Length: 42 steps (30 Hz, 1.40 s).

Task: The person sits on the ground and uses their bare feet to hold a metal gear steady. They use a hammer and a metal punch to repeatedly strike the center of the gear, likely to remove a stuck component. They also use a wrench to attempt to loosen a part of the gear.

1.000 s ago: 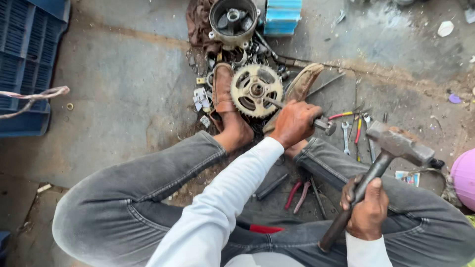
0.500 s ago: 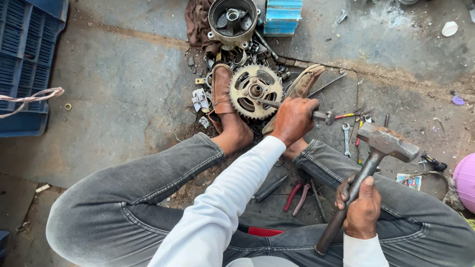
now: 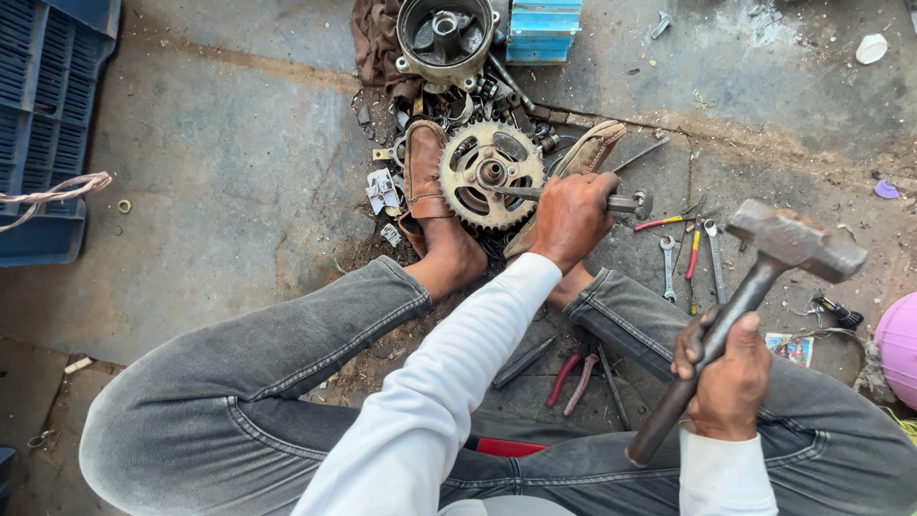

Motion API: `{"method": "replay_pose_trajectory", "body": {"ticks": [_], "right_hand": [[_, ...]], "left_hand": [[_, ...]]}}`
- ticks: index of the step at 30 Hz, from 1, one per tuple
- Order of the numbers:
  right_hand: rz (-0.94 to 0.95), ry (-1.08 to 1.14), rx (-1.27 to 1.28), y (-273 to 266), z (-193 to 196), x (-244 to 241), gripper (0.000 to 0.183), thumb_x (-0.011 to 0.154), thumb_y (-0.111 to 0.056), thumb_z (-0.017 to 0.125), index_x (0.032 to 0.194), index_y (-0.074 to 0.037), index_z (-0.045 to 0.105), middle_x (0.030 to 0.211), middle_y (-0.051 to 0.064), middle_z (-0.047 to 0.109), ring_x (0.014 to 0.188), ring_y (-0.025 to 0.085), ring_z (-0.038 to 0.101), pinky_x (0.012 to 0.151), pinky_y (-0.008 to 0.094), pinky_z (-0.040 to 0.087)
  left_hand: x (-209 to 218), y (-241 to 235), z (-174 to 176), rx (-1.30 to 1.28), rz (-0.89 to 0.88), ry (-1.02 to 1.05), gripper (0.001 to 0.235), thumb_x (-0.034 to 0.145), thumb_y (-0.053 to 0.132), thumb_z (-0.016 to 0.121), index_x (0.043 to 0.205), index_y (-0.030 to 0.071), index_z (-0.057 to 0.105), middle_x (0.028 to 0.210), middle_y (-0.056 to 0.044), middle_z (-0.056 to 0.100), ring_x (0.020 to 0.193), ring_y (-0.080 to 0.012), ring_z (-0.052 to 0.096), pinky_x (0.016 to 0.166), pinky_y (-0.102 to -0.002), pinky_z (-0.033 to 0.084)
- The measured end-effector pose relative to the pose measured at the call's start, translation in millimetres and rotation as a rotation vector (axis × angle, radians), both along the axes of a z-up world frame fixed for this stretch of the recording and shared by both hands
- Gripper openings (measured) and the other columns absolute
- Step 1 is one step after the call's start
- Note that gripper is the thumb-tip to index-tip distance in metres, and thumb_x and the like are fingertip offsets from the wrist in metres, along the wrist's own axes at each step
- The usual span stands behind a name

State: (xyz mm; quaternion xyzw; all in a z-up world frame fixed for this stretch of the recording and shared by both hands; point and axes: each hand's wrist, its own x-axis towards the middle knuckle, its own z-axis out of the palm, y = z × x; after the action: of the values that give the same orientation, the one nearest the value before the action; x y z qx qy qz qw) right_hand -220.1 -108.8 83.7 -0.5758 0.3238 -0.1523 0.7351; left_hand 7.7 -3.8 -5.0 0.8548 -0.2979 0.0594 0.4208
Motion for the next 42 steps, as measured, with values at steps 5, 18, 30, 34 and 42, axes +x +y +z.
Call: {"method": "replay_pose_trajectory", "body": {"ticks": [5, 18, 30, 34, 42], "right_hand": [[-0.021, 0.025, -0.006, -9, 9, 9, 0.056, 0.114, -0.06, 0.038, 0.106, -0.005, 0.046, 0.071, 0.006, 0.042, 0.054, 0.015, 0.041, 0.051, 0.031, 0.038], [0.023, 0.047, -0.011, -12, 7, 26, 0.055, 0.113, -0.057, 0.041, 0.109, -0.003, 0.048, 0.069, 0.006, 0.044, 0.053, 0.015, 0.043, 0.05, 0.03, 0.039], [0.106, 0.043, -0.044, -15, 23, 55, 0.051, 0.113, -0.054, 0.04, 0.106, -0.004, 0.049, 0.068, 0.005, 0.044, 0.051, 0.014, 0.043, 0.047, 0.029, 0.038], [0.181, 0.123, -0.027, -2, 12, 58, 0.053, 0.111, -0.055, 0.039, 0.103, -0.004, 0.048, 0.068, 0.005, 0.047, 0.05, 0.013, 0.044, 0.043, 0.029, 0.038], [0.1, 0.084, -0.044, -20, 20, 38, 0.052, 0.111, -0.054, 0.042, 0.103, -0.003, 0.05, 0.07, 0.008, 0.049, 0.052, 0.016, 0.047, 0.044, 0.031, 0.039]], "left_hand": [[1, -11, -3, 0.106, 0.003, 0.071, 0.008, 0.093, 0.01, 0.068, 0.09, 0.012, 0.062, 0.075, -0.004, 0.067, 0.07, -0.0206, 0.066, 0.068, -0.04, 0.043], [5, -18, -3, 0.072, 0.076, 0.044, 0.009, 0.086, 0.006, 0.067, 0.087, 0.013, 0.061, 0.076, -0.004, 0.068, 0.074, -0.0233, 0.067, 0.07, -0.042, 0.043], [3, -17, -4, 0.02, 0.128, 0.004, 0.018, 0.075, 0.004, 0.07, 0.086, 0.013, 0.058, 0.077, -0.004, 0.065, 0.078, -0.0266, 0.067, 0.07, -0.044, 0.042], [4, -17, -6, 0.098, 0.115, 0.075, 0.015, 0.086, 0.002, 0.068, 0.089, 0.014, 0.06, 0.077, -0.002, 0.066, 0.075, -0.023, 0.066, 0.07, -0.043, 0.042], [7, -13, 6, -0.019, 0.148, 0.025, 0.019, 0.075, 0.004, 0.07, 0.088, 0.012, 0.06, 0.078, -0.005, 0.067, 0.08, -0.0274, 0.067, 0.07, -0.045, 0.042]]}}
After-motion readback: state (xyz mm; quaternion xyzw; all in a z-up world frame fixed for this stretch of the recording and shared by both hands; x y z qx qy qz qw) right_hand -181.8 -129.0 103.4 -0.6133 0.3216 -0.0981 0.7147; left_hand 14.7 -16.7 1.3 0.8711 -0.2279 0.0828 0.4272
